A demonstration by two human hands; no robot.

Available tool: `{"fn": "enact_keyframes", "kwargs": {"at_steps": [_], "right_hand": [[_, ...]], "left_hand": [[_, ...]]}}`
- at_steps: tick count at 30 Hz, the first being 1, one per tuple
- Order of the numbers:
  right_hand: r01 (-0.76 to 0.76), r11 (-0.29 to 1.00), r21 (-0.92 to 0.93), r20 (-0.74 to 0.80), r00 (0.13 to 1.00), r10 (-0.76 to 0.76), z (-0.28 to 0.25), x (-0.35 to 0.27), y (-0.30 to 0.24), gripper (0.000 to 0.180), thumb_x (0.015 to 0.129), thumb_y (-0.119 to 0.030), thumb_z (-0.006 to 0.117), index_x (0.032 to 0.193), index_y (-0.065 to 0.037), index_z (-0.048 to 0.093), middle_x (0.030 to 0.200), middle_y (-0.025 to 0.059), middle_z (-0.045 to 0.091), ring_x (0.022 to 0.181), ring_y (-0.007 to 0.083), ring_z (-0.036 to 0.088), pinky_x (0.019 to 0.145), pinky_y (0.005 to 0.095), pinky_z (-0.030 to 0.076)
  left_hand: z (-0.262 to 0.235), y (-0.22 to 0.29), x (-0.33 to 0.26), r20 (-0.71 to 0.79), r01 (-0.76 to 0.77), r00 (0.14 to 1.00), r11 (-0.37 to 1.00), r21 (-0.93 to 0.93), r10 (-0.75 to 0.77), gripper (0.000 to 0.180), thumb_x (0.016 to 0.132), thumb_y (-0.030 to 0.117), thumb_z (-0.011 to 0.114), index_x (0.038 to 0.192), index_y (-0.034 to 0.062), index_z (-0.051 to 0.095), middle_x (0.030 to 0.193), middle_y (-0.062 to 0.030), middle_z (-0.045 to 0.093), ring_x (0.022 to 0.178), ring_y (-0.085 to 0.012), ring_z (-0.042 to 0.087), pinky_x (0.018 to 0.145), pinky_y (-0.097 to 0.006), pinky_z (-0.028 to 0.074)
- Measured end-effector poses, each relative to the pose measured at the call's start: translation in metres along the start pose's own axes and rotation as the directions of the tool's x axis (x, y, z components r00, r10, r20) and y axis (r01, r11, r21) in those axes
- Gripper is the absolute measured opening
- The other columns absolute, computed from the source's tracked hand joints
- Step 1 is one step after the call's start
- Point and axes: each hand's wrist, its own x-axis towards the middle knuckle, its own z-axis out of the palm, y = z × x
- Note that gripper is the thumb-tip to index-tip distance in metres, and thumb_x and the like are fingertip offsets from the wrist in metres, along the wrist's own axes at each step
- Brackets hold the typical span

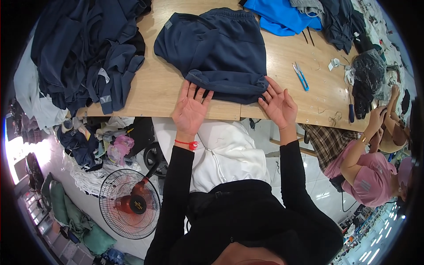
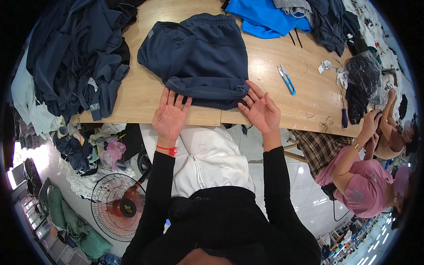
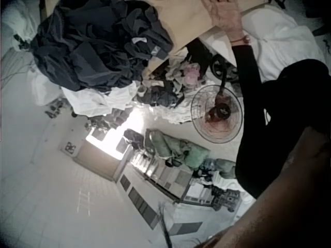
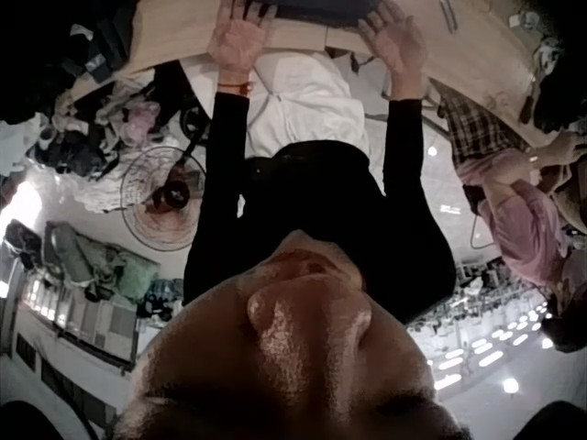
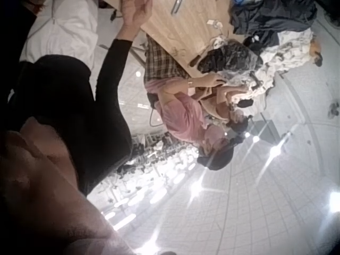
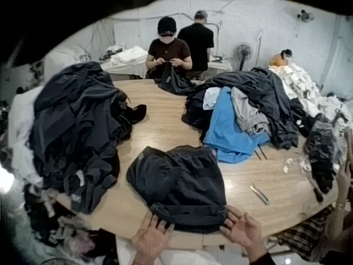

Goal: Trimming loose threads from garments using a thread clipper.

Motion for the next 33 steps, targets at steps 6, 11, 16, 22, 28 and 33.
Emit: {"fn": "enact_keyframes", "kwargs": {"at_steps": [6,11,16,22,28,33], "right_hand": [[-0.002,1.000,0.018,0.016,1.000,0.002,-0.004,0.001,-0.002,0.074,0.116,-0.039,0.049,0.172,0.003,0.025,0.159,0.0171,0.054,0.137,0.0302,0.059,0.120,0.0543,0.046],[-0.005,1.000,-0.002,0.025,1.000,0.005,-0.006,-0.002,-0.009,0.073,0.116,-0.039,0.049,0.172,0.003,0.025,0.153,0.0150,0.060,0.134,0.0299,0.062,0.120,0.0549,0.046],[-0.015,0.997,0.078,0.100,0.995,0.007,-0.012,0.001,0.000,0.080,0.106,-0.026,0.063,0.171,0.003,0.028,0.142,0.0107,0.069,0.128,0.0289,0.064,0.120,0.0597,0.047],[0.011,0.995,0.100,0.136,0.990,-0.024,-0.008,0.008,0.009,0.072,0.113,-0.033,0.056,0.172,-0.002,0.029,0.155,0.0166,0.059,0.136,0.0325,0.062,0.117,0.0574,0.050],[0.006,0.998,0.063,0.032,0.999,-0.009,0.001,-0.002,-0.005,0.065,0.113,-0.030,0.058,0.170,-0.010,0.036,0.151,0.0136,0.061,0.127,0.0268,0.066,0.113,0.0576,0.053],[-0.191,0.121,-0.974,-0.217,0.942,-0.257,0.088,-0.025,0.002,0.065,0.102,-0.014,0.075,0.161,-0.002,0.050,0.149,0.0198,0.065,0.125,0.0307,0.068,0.108,0.0460,0.056]], "left_hand": [[0.002,-0.001,-0.001,-0.030,0.009,1.000,1.000,0.020,-0.009,0.086,0.099,0.028,0.067,0.173,0.0064,0.027,0.165,-0.0128,0.047,0.154,-0.0323,0.044,0.135,-0.059,0.025],[0.001,-0.009,0.001,-0.032,0.021,0.999,1.000,-0.015,-0.021,0.083,0.100,0.029,0.066,0.172,0.0071,0.030,0.164,-0.0121,0.048,0.153,-0.0321,0.046,0.135,-0.060,0.026],[-0.043,-0.009,0.001,0.119,0.039,0.993,0.991,-0.125,-0.024,0.071,0.102,0.031,0.065,0.166,0.0093,0.042,0.157,-0.0084,0.056,0.143,-0.0328,0.053,0.133,-0.062,0.023],[-0.049,0.010,0.000,-0.007,0.026,1.000,0.997,-0.073,-0.027,0.074,0.106,0.026,0.059,0.171,0.0035,0.032,0.174,-0.0111,0.040,0.160,-0.0335,0.036,0.137,-0.060,0.016],[-0.025,-0.005,0.003,-0.161,0.000,0.987,1.000,-0.030,-0.005,0.068,0.112,0.022,0.051,0.173,0.0034,0.027,0.178,-0.0115,0.033,0.164,-0.0316,0.030,0.138,-0.058,0.016],[-0.034,-0.008,0.005,-0.069,0.048,0.996,0.994,-0.095,-0.055,0.067,0.114,0.024,0.049,0.173,0.0039,0.026,0.178,-0.0124,0.032,0.165,-0.0318,0.029,0.139,-0.057,0.014]]}}
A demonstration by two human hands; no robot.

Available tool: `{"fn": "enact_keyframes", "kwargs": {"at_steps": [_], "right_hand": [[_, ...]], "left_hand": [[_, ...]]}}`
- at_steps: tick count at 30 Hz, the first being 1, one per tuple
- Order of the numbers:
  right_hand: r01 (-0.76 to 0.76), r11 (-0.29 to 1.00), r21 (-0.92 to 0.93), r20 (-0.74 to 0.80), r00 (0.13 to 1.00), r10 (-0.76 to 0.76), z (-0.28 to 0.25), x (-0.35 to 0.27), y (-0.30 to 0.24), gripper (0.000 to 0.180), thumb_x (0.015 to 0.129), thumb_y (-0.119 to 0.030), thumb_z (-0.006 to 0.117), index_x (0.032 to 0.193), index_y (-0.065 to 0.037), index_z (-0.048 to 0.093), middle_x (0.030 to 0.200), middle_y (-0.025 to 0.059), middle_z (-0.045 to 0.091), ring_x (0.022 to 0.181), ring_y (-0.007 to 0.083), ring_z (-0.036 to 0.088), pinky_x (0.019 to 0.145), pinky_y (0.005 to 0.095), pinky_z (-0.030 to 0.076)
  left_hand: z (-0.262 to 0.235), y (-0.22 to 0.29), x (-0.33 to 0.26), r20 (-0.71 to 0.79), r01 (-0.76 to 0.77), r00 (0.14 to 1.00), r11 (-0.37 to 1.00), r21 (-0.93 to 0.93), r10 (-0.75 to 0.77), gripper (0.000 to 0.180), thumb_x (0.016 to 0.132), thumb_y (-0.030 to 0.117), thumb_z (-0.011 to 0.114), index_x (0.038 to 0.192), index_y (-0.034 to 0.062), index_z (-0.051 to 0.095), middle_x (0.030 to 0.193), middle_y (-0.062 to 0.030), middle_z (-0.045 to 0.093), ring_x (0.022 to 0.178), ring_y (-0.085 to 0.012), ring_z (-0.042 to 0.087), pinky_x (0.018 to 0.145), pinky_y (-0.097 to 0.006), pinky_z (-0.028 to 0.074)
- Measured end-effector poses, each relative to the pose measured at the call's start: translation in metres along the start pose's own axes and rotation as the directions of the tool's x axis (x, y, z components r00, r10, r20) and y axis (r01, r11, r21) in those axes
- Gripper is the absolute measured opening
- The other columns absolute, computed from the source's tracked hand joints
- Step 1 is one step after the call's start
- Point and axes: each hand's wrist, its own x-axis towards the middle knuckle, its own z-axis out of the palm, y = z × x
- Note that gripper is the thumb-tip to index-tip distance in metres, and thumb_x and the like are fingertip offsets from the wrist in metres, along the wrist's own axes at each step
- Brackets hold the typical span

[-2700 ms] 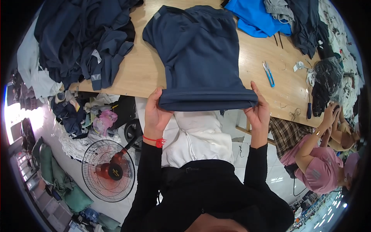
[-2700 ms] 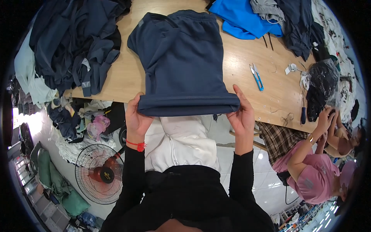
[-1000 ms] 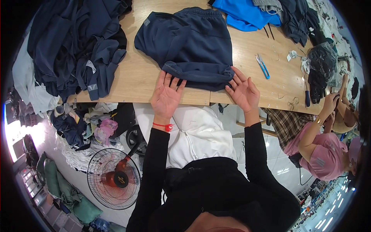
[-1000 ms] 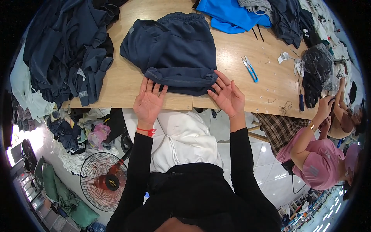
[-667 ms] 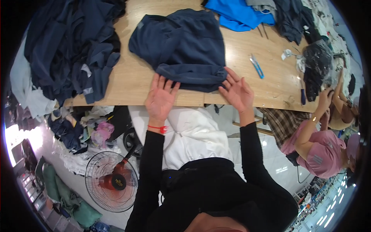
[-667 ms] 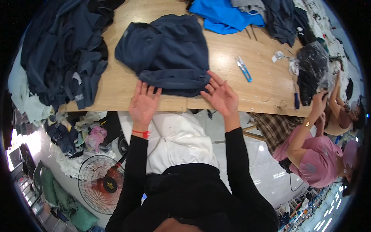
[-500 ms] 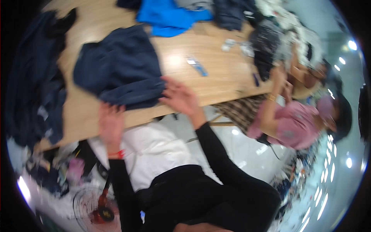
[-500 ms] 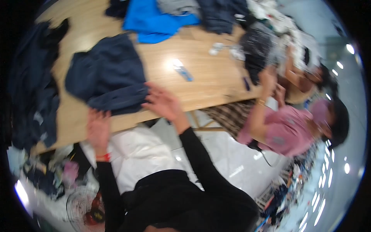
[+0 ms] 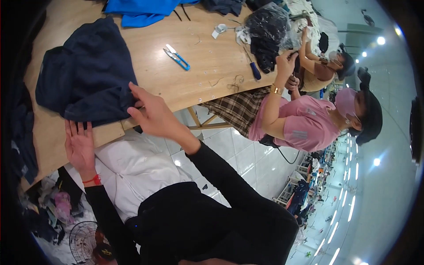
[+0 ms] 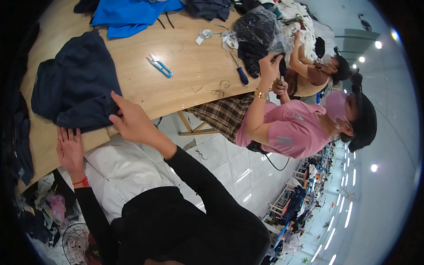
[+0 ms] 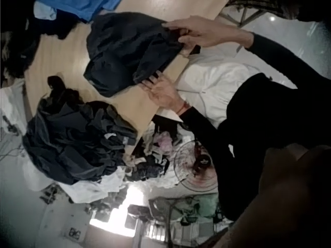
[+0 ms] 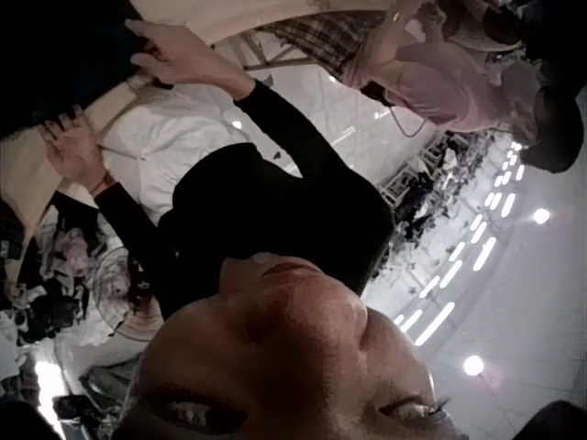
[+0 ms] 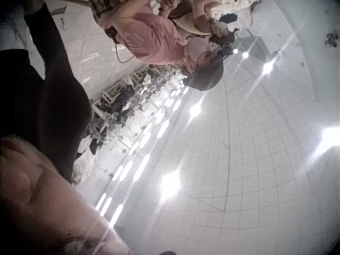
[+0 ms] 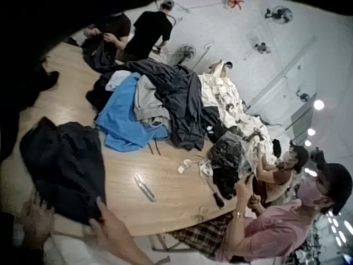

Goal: Trimming loose threads from garments using a thread clipper.

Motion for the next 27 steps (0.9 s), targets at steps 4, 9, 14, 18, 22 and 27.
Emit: {"fn": "enact_keyframes", "kwargs": {"at_steps": [4,9,14,18,22,27], "right_hand": [[0.673,0.729,-0.129,-0.022,0.733,-0.680,-0.049,-0.044,-0.113,0.052,0.086,0.000,0.080,0.136,0.005,0.069,0.128,0.0235,0.074,0.109,0.0387,0.072,0.093,0.0460,0.058],[0.346,0.051,0.937,0.067,-0.035,-0.997,-0.124,-0.083,-0.175,0.029,0.105,-0.001,0.048,0.108,0.012,0.074,0.112,0.0269,0.073,0.111,0.0284,0.075,0.090,0.0426,0.062],[0.344,0.109,0.933,0.173,-0.160,-0.972,-0.123,-0.111,-0.203,0.027,0.105,-0.001,0.051,0.111,0.010,0.075,0.118,0.0228,0.074,0.115,0.0300,0.073,0.100,0.0449,0.060],[0.484,0.151,0.862,0.273,-0.193,-0.943,-0.117,-0.108,-0.207,0.023,0.104,-0.001,0.057,0.112,0.007,0.077,0.120,0.0182,0.073,0.116,0.0285,0.071,0.105,0.0451,0.058],[0.574,0.147,0.806,0.329,-0.226,-0.917,-0.112,-0.108,-0.213,0.020,0.103,-0.001,0.063,0.112,0.003,0.080,0.123,0.0136,0.073,0.117,0.0270,0.070,0.110,0.0453,0.056],[0.669,0.043,0.742,0.348,-0.329,-0.878,-0.117,-0.133,-0.211,0.035,0.099,-0.005,0.063,0.130,0.002,0.077,0.155,0.0150,0.062,0.153,0.0322,0.049,0.136,0.0532,0.031]], "left_hand": [[-0.022,0.019,-0.005,0.135,0.008,0.991,1.000,-0.027,-0.005,0.067,0.115,0.026,0.048,0.174,0.0042,0.024,0.178,-0.0129,0.031,0.165,-0.0329,0.029,0.139,-0.057,0.011],[0.030,0.002,-0.009,-0.248,-0.068,0.965,0.994,0.089,0.088,0.066,0.116,0.025,0.047,0.174,0.0048,0.023,0.179,-0.0133,0.029,0.166,-0.0329,0.027,0.139,-0.057,0.010],[0.051,-0.009,-0.001,-0.269,-0.053,0.960,0.994,0.094,0.076,0.067,0.116,0.025,0.047,0.175,0.0055,0.021,0.180,-0.0129,0.028,0.166,-0.0327,0.025,0.139,-0.056,0.009],[0.044,-0.007,-0.001,-0.298,-0.063,0.950,0.993,0.098,0.090,0.069,0.115,0.026,0.047,0.175,0.0036,0.020,0.179,-0.0131,0.028,0.167,-0.0323,0.023,0.139,-0.056,0.009],[-0.007,0.011,-0.004,0.029,-0.029,0.999,0.999,-0.014,0.030,0.074,0.111,0.029,0.052,0.174,0.0035,0.023,0.178,-0.0127,0.031,0.167,-0.0326,0.022,0.138,-0.058,0.011],[-0.029,0.002,0.002,0.174,0.025,0.985,0.993,-0.118,-0.004,0.073,0.107,0.031,0.056,0.172,0.0076,0.033,0.165,-0.0089,0.050,0.147,-0.0301,0.047,0.133,-0.062,0.024]]}}
